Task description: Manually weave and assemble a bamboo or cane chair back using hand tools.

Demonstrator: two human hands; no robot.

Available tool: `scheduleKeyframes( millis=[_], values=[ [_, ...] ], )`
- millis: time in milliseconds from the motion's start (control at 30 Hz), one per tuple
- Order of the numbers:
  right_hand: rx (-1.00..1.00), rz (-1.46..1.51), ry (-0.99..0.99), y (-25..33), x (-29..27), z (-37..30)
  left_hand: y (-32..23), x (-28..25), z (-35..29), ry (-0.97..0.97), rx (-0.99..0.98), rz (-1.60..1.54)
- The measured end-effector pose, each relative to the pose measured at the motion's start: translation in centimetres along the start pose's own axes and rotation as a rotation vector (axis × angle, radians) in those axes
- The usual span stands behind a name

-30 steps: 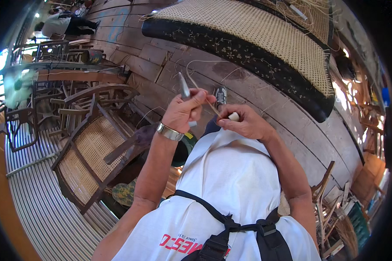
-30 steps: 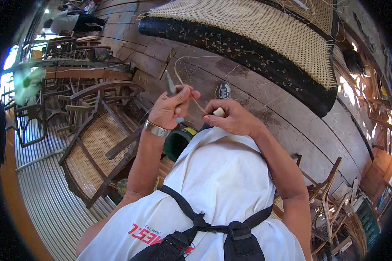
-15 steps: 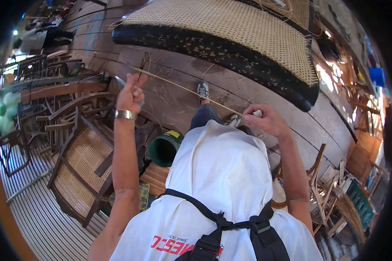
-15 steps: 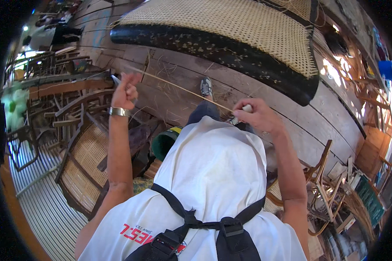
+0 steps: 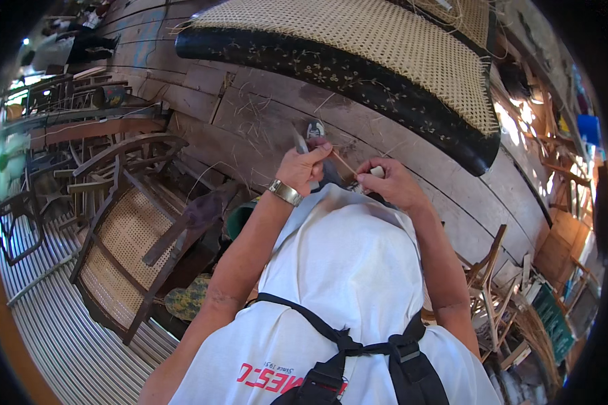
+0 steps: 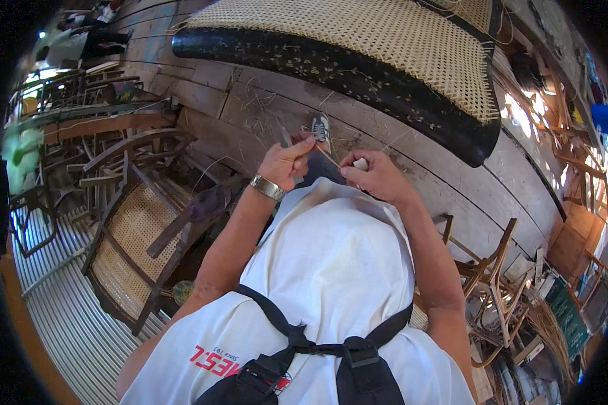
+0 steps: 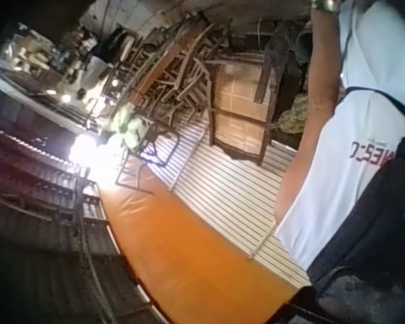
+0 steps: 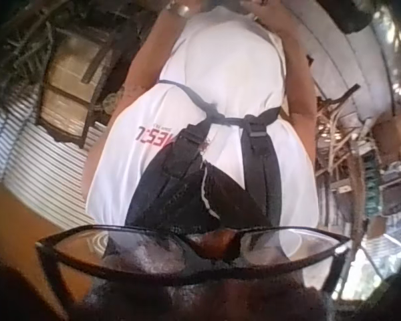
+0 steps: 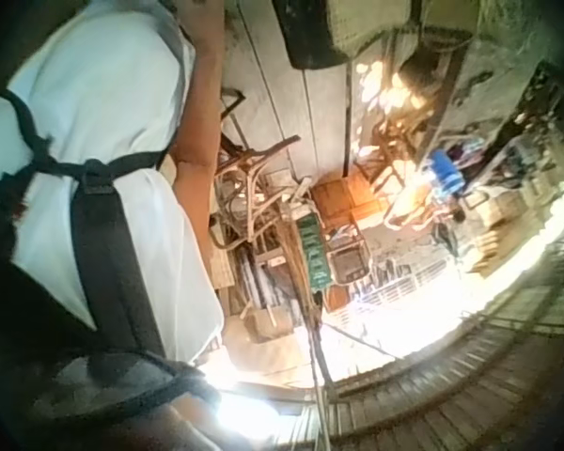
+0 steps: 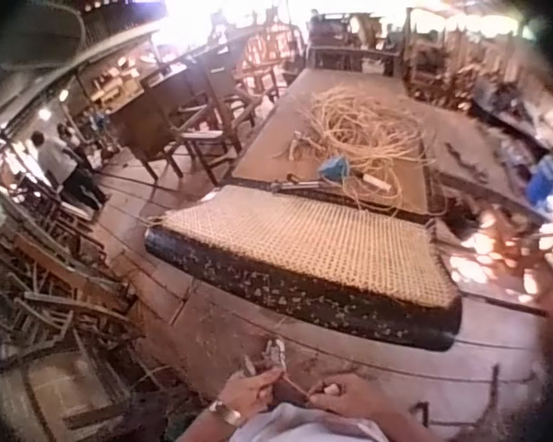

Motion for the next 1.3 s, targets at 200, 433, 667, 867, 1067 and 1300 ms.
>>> scheduleKeyframes(
  millis=[200,433,667,867,1067,1300],
  values=[
    [-0.056,-0.07,0.043,-0.6,-0.6,-0.2,-4.6,-1.0,-0.3,-0.1,0.097,-0.123],
    [-0.076,-0.136,0.064,1.5,-0.5,0.7,-6.8,-1.5,-2.0,-0.178,0.27,-0.032],
    [-0.232,-0.136,0.046,3.1,3.4,5.4,-6.7,-0.8,-2.8,-0.165,0.292,-0.055],
    [-0.096,-0.011,0.108,3.5,3.3,3.8,-10.8,-3.6,-3.1,-0.304,0.461,0.027],
    [-0.243,-0.152,0.073,6.6,5.1,5.1,-10.9,-3.6,-4.1,-0.266,0.425,0.053],
    [-0.321,-0.006,0.097,8.0,6.6,6.2,-11.5,-3.7,-4.5,-0.3,0.462,0.083]
  ],
)
Point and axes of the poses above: each hand's wrist, its own z-axis towards the middle knuckle, its own x-axis out of the palm, y = z × x, the point moved 6 cm from there along z, towards the middle knuckle, and after that the axes turned 15 degrees about -y, right-handed, at the moved point
